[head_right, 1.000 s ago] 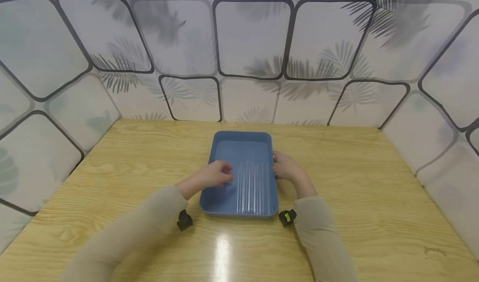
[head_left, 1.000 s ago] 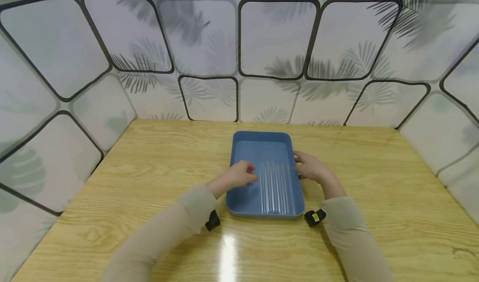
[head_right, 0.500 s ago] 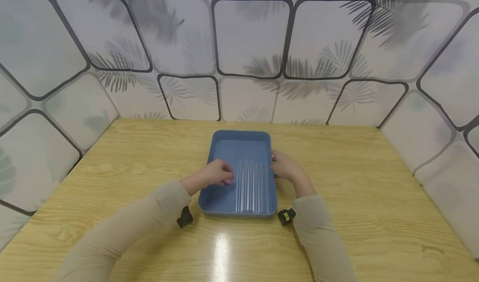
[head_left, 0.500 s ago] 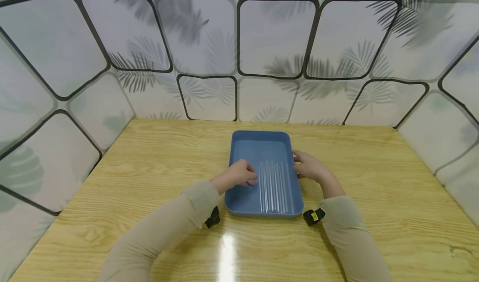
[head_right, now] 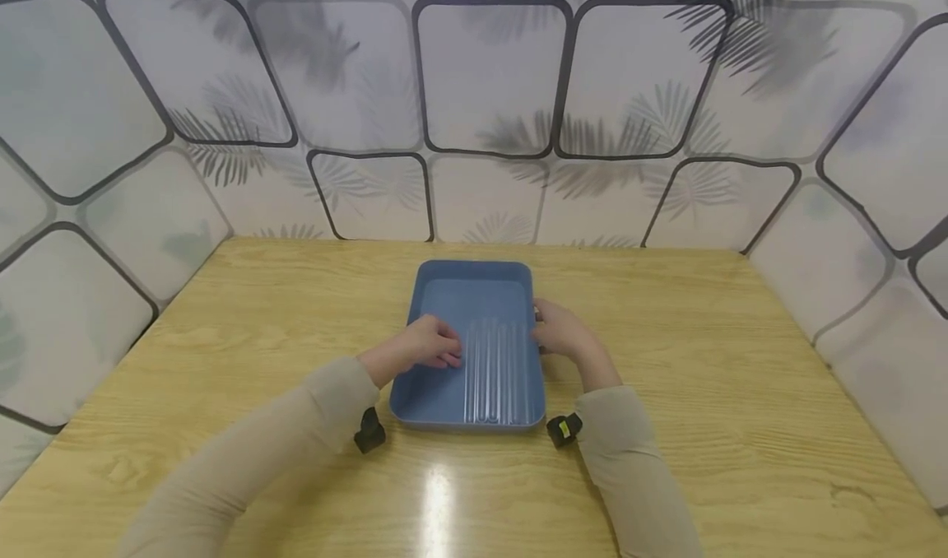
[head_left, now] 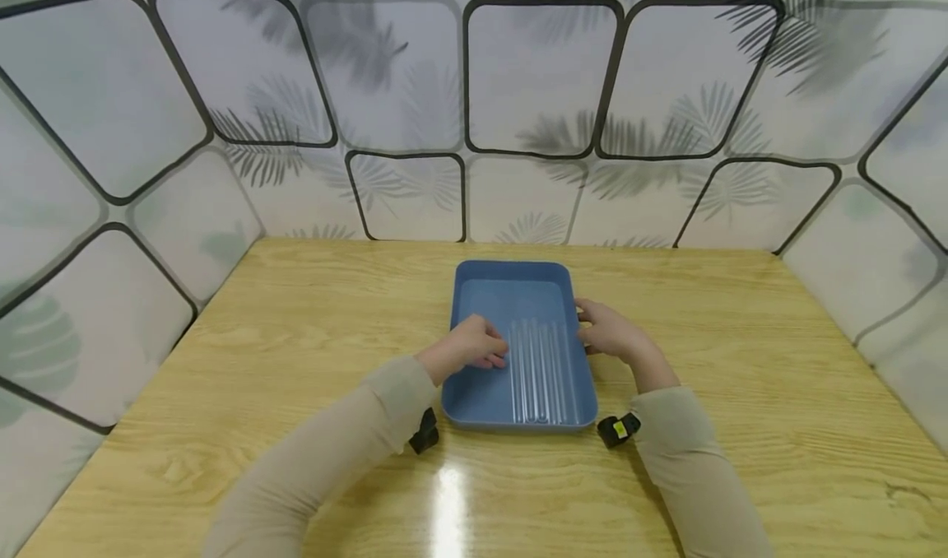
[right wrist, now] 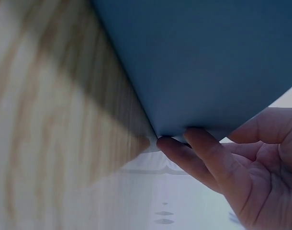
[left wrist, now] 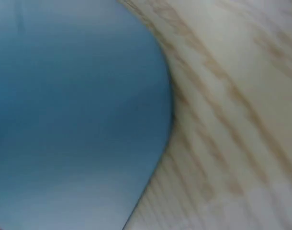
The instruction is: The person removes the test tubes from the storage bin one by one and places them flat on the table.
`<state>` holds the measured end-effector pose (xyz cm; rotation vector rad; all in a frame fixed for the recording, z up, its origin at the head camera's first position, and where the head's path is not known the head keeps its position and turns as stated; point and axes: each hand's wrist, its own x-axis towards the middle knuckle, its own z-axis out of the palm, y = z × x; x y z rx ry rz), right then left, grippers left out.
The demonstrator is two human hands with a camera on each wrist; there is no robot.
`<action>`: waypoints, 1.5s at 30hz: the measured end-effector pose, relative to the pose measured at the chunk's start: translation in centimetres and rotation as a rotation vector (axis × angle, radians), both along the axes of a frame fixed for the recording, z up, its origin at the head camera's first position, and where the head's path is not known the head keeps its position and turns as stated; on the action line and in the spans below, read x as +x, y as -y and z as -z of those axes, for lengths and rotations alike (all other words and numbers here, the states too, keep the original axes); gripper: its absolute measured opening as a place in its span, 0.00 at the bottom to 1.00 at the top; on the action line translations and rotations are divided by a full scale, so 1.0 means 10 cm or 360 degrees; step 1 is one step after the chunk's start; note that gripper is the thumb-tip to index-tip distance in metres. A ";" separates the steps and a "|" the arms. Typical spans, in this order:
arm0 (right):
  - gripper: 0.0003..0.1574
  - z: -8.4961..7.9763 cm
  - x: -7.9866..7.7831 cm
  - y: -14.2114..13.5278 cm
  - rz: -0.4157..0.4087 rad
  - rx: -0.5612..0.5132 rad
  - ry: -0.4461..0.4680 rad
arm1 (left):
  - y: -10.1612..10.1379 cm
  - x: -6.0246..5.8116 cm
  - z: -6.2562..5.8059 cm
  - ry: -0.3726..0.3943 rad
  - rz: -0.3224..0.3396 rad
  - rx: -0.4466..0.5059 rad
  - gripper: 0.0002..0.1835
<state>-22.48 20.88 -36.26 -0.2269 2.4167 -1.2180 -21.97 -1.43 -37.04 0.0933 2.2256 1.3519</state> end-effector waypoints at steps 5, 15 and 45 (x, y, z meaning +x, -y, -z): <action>0.40 0.00 0.00 0.01 0.0004 -0.0005 0.0000 | -0.02 0.00 0.03 0.0055 -0.0045 0.0045 0.13; 0.40 0.00 0.01 0.01 0.0014 -0.0013 -0.0003 | -0.09 0.03 0.04 0.0038 -0.0050 0.0067 0.11; 0.39 -0.01 0.02 0.02 0.0011 0.0027 -0.0013 | -0.15 0.06 0.14 -0.0129 -0.0068 -0.0124 0.11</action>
